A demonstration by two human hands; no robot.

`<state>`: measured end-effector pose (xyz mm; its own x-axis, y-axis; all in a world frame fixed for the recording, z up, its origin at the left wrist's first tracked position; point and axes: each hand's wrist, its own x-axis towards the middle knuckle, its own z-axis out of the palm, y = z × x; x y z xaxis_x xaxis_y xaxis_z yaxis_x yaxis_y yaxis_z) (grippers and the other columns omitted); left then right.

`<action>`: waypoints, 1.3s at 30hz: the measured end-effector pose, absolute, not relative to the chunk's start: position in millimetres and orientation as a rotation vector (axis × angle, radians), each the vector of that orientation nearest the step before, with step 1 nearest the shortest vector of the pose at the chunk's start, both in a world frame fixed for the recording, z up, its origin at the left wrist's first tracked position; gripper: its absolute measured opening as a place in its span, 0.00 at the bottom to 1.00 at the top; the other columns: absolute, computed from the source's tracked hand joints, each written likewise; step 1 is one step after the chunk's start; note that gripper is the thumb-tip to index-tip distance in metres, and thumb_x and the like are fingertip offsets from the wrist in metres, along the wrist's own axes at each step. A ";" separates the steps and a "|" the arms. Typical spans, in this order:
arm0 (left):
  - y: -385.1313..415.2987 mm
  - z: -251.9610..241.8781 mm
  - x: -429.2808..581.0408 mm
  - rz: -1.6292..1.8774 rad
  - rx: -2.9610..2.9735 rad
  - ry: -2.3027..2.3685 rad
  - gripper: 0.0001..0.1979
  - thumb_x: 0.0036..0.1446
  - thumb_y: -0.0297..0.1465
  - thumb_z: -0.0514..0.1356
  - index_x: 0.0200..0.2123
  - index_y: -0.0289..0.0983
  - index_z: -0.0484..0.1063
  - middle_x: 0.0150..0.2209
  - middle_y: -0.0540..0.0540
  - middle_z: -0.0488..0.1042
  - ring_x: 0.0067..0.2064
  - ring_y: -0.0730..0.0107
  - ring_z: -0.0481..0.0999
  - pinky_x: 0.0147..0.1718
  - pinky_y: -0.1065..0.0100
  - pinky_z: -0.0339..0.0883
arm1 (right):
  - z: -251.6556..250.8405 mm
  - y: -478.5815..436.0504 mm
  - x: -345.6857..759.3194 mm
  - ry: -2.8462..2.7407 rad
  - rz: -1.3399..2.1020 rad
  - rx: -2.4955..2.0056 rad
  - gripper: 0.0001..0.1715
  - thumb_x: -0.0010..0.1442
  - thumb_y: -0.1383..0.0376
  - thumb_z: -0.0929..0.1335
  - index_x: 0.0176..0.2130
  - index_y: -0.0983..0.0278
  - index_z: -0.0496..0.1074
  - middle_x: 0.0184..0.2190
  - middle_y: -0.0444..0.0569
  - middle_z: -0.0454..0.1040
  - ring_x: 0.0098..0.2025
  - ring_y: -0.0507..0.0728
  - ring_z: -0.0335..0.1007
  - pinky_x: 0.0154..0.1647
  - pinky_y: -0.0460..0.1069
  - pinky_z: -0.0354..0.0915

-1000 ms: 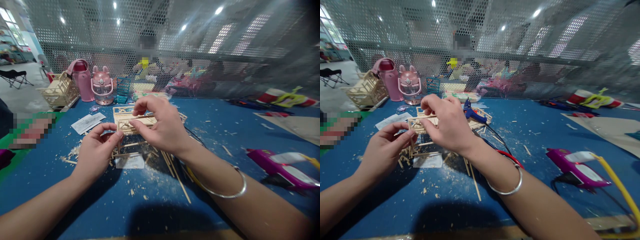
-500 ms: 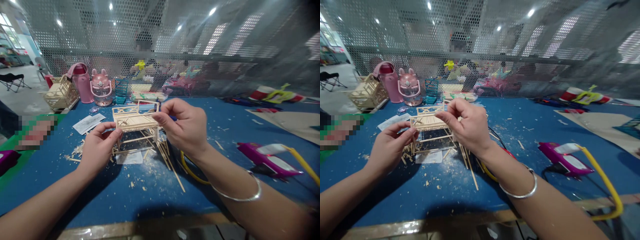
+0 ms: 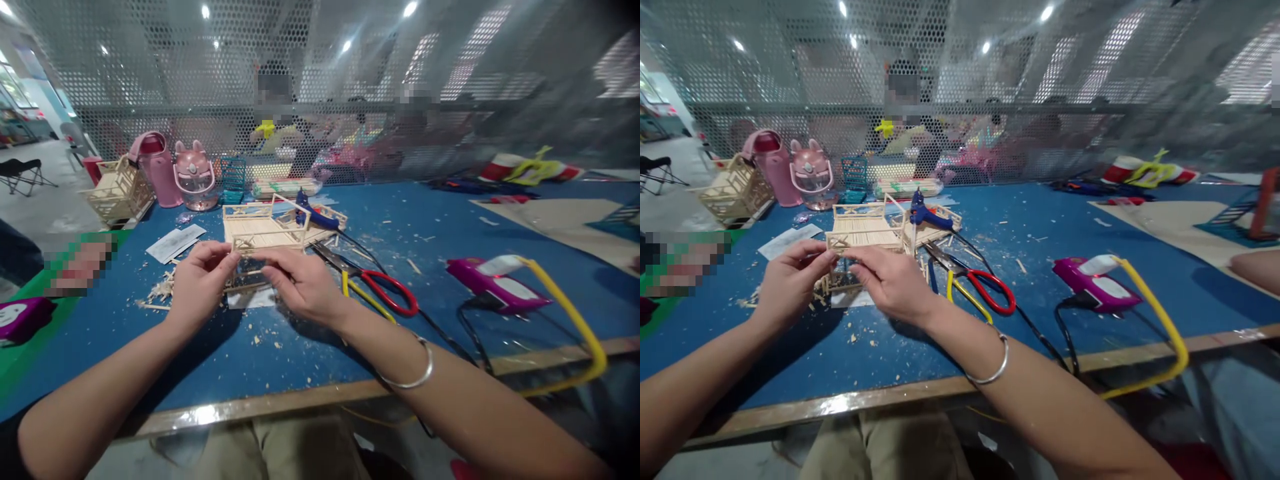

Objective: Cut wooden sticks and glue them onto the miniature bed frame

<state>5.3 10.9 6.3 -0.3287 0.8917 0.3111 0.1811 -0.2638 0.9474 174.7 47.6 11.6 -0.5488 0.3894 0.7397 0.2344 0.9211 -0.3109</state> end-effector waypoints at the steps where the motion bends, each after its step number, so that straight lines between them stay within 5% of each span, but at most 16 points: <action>1: 10.8 6.0 5.5 1.639 1.339 1.418 0.11 0.45 0.35 0.65 0.30 0.35 0.73 0.29 0.48 0.72 0.31 0.72 0.71 0.31 0.70 0.65 | 10.7 47.7 173.3 -2.174 0.234 -0.453 0.13 0.62 0.66 0.60 0.44 0.65 0.69 0.41 0.50 0.76 0.43 0.52 0.71 0.43 0.48 0.66; 29: 9.0 7.5 9.6 1.597 1.241 1.369 0.12 0.44 0.35 0.66 0.30 0.34 0.73 0.26 0.49 0.73 0.28 0.74 0.70 0.31 0.71 0.65 | 12.1 53.9 169.8 -2.170 0.274 -0.569 0.16 0.64 0.64 0.58 0.45 0.65 0.71 0.43 0.51 0.76 0.46 0.53 0.71 0.46 0.50 0.66; 32: 11.8 5.1 5.6 1.593 1.171 1.336 0.14 0.44 0.36 0.66 0.32 0.34 0.73 0.27 0.50 0.74 0.28 0.74 0.71 0.31 0.71 0.65 | 15.0 53.1 174.7 -2.042 0.232 -0.547 0.12 0.63 0.64 0.60 0.39 0.63 0.70 0.36 0.47 0.76 0.38 0.51 0.71 0.38 0.48 0.66; 35: 15.0 4.5 1.5 1.623 1.161 1.332 0.15 0.44 0.37 0.66 0.34 0.34 0.73 0.28 0.49 0.74 0.29 0.74 0.71 0.32 0.70 0.65 | 17.8 58.5 182.3 -1.802 0.154 -0.636 0.07 0.60 0.62 0.62 0.32 0.62 0.65 0.23 0.40 0.65 0.23 0.48 0.61 0.25 0.45 0.59; 39: 16.7 6.8 -0.3 1.644 1.158 1.363 0.16 0.44 0.37 0.66 0.34 0.33 0.73 0.27 0.50 0.74 0.28 0.74 0.71 0.31 0.71 0.65 | 18.0 71.7 190.5 -1.757 0.196 -0.784 0.15 0.62 0.60 0.60 0.24 0.62 0.58 0.18 0.38 0.53 0.20 0.48 0.51 0.22 0.45 0.52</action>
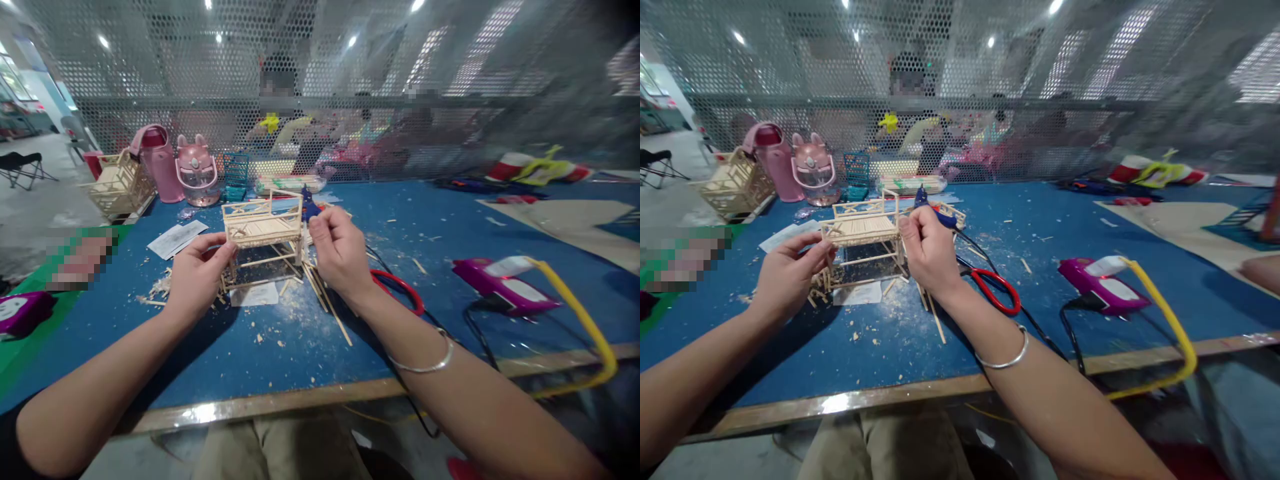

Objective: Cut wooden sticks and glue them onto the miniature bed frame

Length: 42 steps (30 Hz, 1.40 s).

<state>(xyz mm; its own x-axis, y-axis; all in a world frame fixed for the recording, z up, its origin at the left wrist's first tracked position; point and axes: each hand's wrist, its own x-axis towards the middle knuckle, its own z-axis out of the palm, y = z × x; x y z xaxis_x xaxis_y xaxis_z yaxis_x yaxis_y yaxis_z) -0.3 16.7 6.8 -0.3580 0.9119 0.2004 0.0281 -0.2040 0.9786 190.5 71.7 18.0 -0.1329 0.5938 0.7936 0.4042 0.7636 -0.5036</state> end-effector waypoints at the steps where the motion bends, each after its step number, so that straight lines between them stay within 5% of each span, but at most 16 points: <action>1: 16.7 7.2 -0.2 1.640 1.165 1.369 0.16 0.44 0.38 0.66 0.34 0.34 0.73 0.27 0.50 0.74 0.28 0.74 0.71 0.30 0.71 0.65 | 17.8 73.9 191.7 -1.789 0.221 -0.798 0.18 0.62 0.60 0.60 0.22 0.62 0.56 0.17 0.38 0.52 0.20 0.48 0.51 0.21 0.46 0.51; 5: 16.7 5.3 0.7 1.628 1.233 1.415 0.13 0.46 0.37 0.64 0.34 0.34 0.73 0.30 0.48 0.75 0.30 0.72 0.72 0.32 0.70 0.65 | 16.6 73.3 192.9 -1.783 0.228 -0.815 0.19 0.63 0.61 0.58 0.22 0.62 0.56 0.17 0.39 0.54 0.21 0.48 0.53 0.23 0.46 0.51; 10: 19.2 -3.8 2.4 1.559 1.357 1.478 0.13 0.50 0.36 0.61 0.37 0.34 0.75 0.35 0.44 0.77 0.34 0.69 0.73 0.35 0.67 0.66 | 9.8 65.3 184.9 -1.869 0.207 -0.745 0.05 0.59 0.68 0.60 0.38 0.62 0.64 0.27 0.42 0.65 0.26 0.50 0.60 0.28 0.47 0.58; 17: 20.0 2.1 4.7 1.377 1.249 1.427 0.10 0.50 0.31 0.60 0.35 0.35 0.78 0.35 0.44 0.80 0.37 0.64 0.76 0.39 0.64 0.67 | 8.0 69.2 185.3 -1.763 0.011 -0.701 0.14 0.49 0.78 0.60 0.21 0.62 0.55 0.31 0.46 0.61 0.36 0.53 0.61 0.36 0.50 0.59; 24: 12.7 8.9 6.9 1.514 1.053 1.330 0.10 0.50 0.33 0.62 0.35 0.35 0.77 0.36 0.44 0.80 0.38 0.67 0.75 0.41 0.66 0.66 | 13.6 58.2 188.7 -1.920 0.028 -0.543 0.18 0.47 0.82 0.59 0.17 0.64 0.62 0.29 0.44 0.66 0.33 0.52 0.63 0.36 0.50 0.59; 31: 10.6 7.6 11.5 1.541 1.036 1.112 0.14 0.49 0.29 0.63 0.42 0.36 0.74 0.40 0.44 0.78 0.40 0.68 0.76 0.43 0.66 0.66 | 14.9 49.3 180.5 -1.954 0.113 -0.494 0.09 0.53 0.75 0.64 0.33 0.61 0.66 0.32 0.46 0.69 0.36 0.53 0.66 0.38 0.51 0.64; 37: 6.4 9.7 13.1 1.471 1.150 1.148 0.09 0.51 0.30 0.61 0.37 0.36 0.76 0.38 0.45 0.79 0.38 0.69 0.76 0.39 0.67 0.67 | 16.3 48.2 180.2 -2.029 0.093 -0.438 0.05 0.56 0.71 0.66 0.31 0.61 0.65 0.28 0.44 0.69 0.33 0.52 0.66 0.36 0.49 0.63; 42: -1.7 14.3 17.9 1.493 1.141 1.143 0.09 0.51 0.31 0.62 0.37 0.37 0.76 0.36 0.47 0.79 0.37 0.70 0.76 0.37 0.70 0.68 | 17.5 41.9 181.8 -1.993 -0.098 -0.465 0.15 0.54 0.73 0.63 0.41 0.61 0.68 0.38 0.49 0.68 0.42 0.56 0.66 0.44 0.54 0.62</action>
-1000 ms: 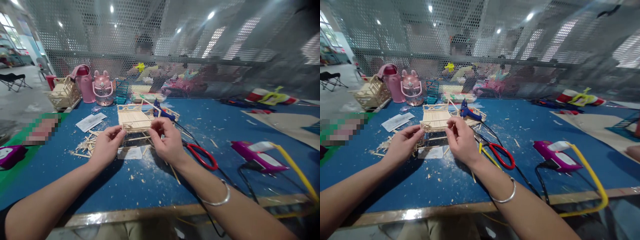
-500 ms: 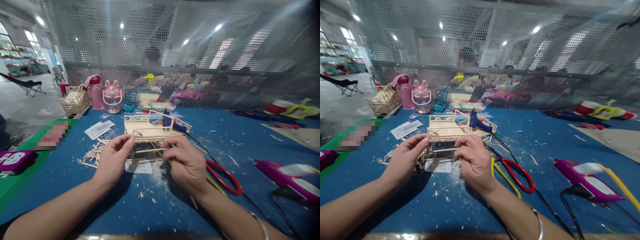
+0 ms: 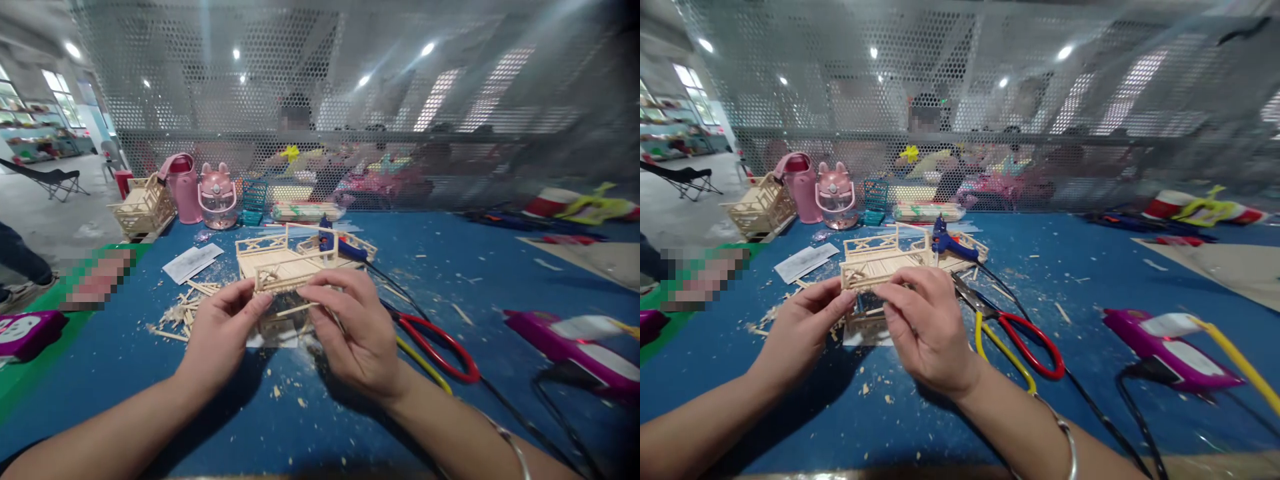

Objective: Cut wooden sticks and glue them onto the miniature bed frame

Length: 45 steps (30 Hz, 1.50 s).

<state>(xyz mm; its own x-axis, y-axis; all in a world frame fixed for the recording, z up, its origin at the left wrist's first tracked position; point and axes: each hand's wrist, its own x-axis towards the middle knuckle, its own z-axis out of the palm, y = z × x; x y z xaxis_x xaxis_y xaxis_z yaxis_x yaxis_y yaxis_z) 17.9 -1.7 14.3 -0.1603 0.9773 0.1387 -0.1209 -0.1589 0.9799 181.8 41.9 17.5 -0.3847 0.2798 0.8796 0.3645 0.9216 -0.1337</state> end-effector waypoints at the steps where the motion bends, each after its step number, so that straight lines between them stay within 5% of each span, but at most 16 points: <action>1: -2.6 14.5 18.6 1.493 1.131 1.130 0.10 0.50 0.31 0.62 0.37 0.37 0.76 0.36 0.47 0.79 0.37 0.70 0.76 0.37 0.70 0.68 | 18.0 40.5 181.5 -1.984 -0.143 -0.478 0.17 0.53 0.73 0.63 0.43 0.60 0.68 0.40 0.50 0.67 0.44 0.57 0.65 0.46 0.56 0.61; 7: -3.5 12.5 20.3 1.553 1.060 1.185 0.12 0.46 0.34 0.66 0.36 0.37 0.77 0.34 0.47 0.79 0.34 0.68 0.76 0.34 0.70 0.69 | 19.3 35.8 174.0 -2.075 -0.186 -0.573 0.21 0.52 0.66 0.62 0.47 0.58 0.66 0.56 0.52 0.55 0.58 0.65 0.52 0.57 0.65 0.50; 16: -3.1 10.8 19.8 1.556 1.116 1.239 0.12 0.46 0.35 0.65 0.36 0.37 0.77 0.30 0.49 0.78 0.27 0.73 0.72 0.28 0.73 0.67 | 16.0 37.7 169.0 -2.139 -0.133 -0.644 0.20 0.53 0.64 0.62 0.47 0.60 0.65 0.59 0.55 0.51 0.61 0.65 0.47 0.59 0.65 0.46; 37: -2.6 12.5 18.5 1.546 1.134 1.267 0.10 0.47 0.33 0.64 0.35 0.39 0.77 0.28 0.50 0.77 0.27 0.73 0.71 0.27 0.72 0.67 | 17.3 39.1 167.4 -2.139 -0.119 -0.669 0.22 0.53 0.64 0.61 0.49 0.61 0.64 0.60 0.55 0.52 0.61 0.66 0.48 0.58 0.65 0.46; 45: 20.0 7.2 -6.9 1.579 1.333 1.229 0.12 0.49 0.37 0.63 0.36 0.37 0.76 0.27 0.49 0.75 0.29 0.72 0.70 0.32 0.71 0.66 | 12.4 59.4 178.9 -1.767 0.097 -0.748 0.24 0.54 0.65 0.64 0.51 0.61 0.57 0.50 0.55 0.62 0.51 0.61 0.61 0.51 0.60 0.59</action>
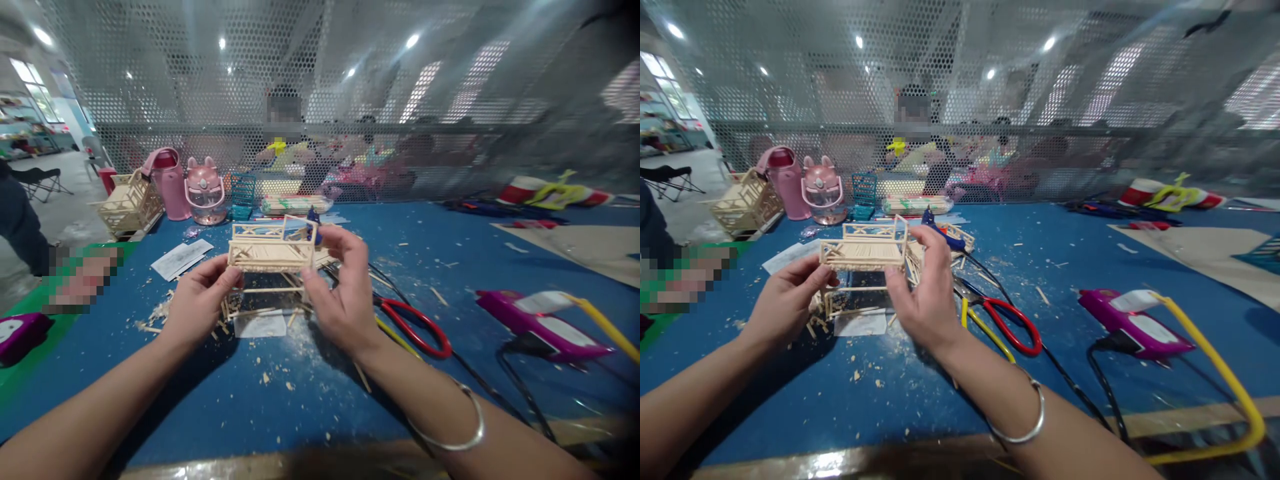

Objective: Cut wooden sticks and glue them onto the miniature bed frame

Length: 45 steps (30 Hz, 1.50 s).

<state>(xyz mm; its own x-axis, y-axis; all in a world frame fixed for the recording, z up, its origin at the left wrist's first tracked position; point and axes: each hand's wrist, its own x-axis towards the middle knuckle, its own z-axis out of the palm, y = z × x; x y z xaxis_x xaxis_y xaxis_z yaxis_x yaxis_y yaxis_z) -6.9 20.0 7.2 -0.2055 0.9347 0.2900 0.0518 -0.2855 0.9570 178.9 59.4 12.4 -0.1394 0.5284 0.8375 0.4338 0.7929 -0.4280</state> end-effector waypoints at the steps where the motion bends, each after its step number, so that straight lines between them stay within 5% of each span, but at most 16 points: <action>1: 23.5 4.9 -9.5 1.573 1.336 1.231 0.13 0.49 0.37 0.63 0.37 0.37 0.76 0.29 0.48 0.76 0.30 0.71 0.71 0.34 0.70 0.66 | 10.6 63.5 180.1 -1.748 0.190 -0.785 0.24 0.54 0.64 0.64 0.50 0.61 0.57 0.46 0.54 0.64 0.46 0.59 0.64 0.46 0.57 0.63; 4: 30.6 -1.4 -13.2 1.536 1.346 1.215 0.15 0.50 0.37 0.63 0.39 0.37 0.76 0.36 0.46 0.78 0.35 0.68 0.74 0.40 0.67 0.67 | 4.6 73.3 182.3 -1.742 0.420 -0.783 0.22 0.55 0.66 0.64 0.49 0.60 0.56 0.37 0.48 0.66 0.35 0.54 0.66 0.37 0.52 0.65; 8: 31.7 -2.4 -11.9 1.429 1.371 1.229 0.13 0.50 0.34 0.61 0.39 0.37 0.76 0.39 0.45 0.79 0.42 0.65 0.75 0.45 0.65 0.66 | -2.4 80.7 183.9 -1.750 0.539 -0.750 0.23 0.55 0.69 0.64 0.50 0.61 0.56 0.34 0.45 0.68 0.33 0.52 0.67 0.37 0.51 0.65; 18: 34.0 -4.9 -22.1 1.262 1.489 1.544 0.11 0.46 0.33 0.63 0.36 0.39 0.79 0.36 0.46 0.80 0.36 0.61 0.77 0.39 0.64 0.66 | -0.6 89.0 184.9 -1.848 0.636 -0.831 0.31 0.51 0.68 0.66 0.53 0.63 0.53 0.34 0.46 0.70 0.31 0.51 0.67 0.35 0.50 0.65; 23: 32.8 -2.9 -23.3 1.209 1.524 1.635 0.09 0.47 0.32 0.62 0.33 0.39 0.79 0.33 0.46 0.81 0.32 0.63 0.77 0.34 0.64 0.65 | 7.3 89.0 189.0 -1.940 0.527 -1.053 0.11 0.51 0.61 0.68 0.29 0.63 0.61 0.20 0.40 0.63 0.22 0.49 0.58 0.24 0.47 0.56; 26: 34.1 -4.4 -22.4 1.299 1.498 1.603 0.10 0.47 0.33 0.63 0.35 0.38 0.78 0.34 0.45 0.80 0.33 0.63 0.77 0.36 0.64 0.66 | 9.7 92.5 187.9 -2.036 0.401 -1.050 0.15 0.54 0.60 0.66 0.21 0.63 0.60 0.17 0.40 0.62 0.22 0.50 0.56 0.25 0.48 0.53; 33: 45.3 -8.1 -27.6 1.262 1.512 1.701 0.15 0.48 0.30 0.61 0.41 0.34 0.72 0.36 0.43 0.79 0.35 0.66 0.76 0.39 0.64 0.67 | 4.1 106.5 181.0 -2.048 0.427 -1.041 0.03 0.54 0.68 0.64 0.31 0.65 0.68 0.25 0.45 0.70 0.27 0.51 0.64 0.32 0.48 0.58; 36: 42.3 6.0 -35.8 1.132 1.508 1.834 0.30 0.47 0.28 0.61 0.55 0.33 0.60 0.39 0.42 0.77 0.33 0.68 0.76 0.33 0.66 0.68 | 16.6 102.8 197.4 -2.019 0.383 -1.061 0.12 0.53 0.67 0.65 0.40 0.65 0.68 0.31 0.48 0.73 0.30 0.52 0.67 0.33 0.48 0.61; 41: 24.9 31.3 -41.4 0.974 1.835 2.205 0.14 0.50 0.38 0.58 0.37 0.34 0.72 0.27 0.47 0.74 0.26 0.68 0.71 0.28 0.67 0.63 | 48.9 92.3 244.7 -1.914 0.291 -1.376 0.11 0.54 0.60 0.65 0.26 0.64 0.68 0.19 0.44 0.68 0.21 0.50 0.60 0.24 0.46 0.56; 45: 12.5 24.5 -23.8 1.001 2.071 1.943 0.14 0.53 0.40 0.55 0.31 0.36 0.73 0.26 0.47 0.75 0.27 0.69 0.71 0.27 0.69 0.62 | 51.9 87.5 269.4 -2.144 0.149 -1.657 0.11 0.56 0.60 0.62 0.27 0.63 0.69 0.21 0.45 0.71 0.23 0.52 0.63 0.25 0.46 0.55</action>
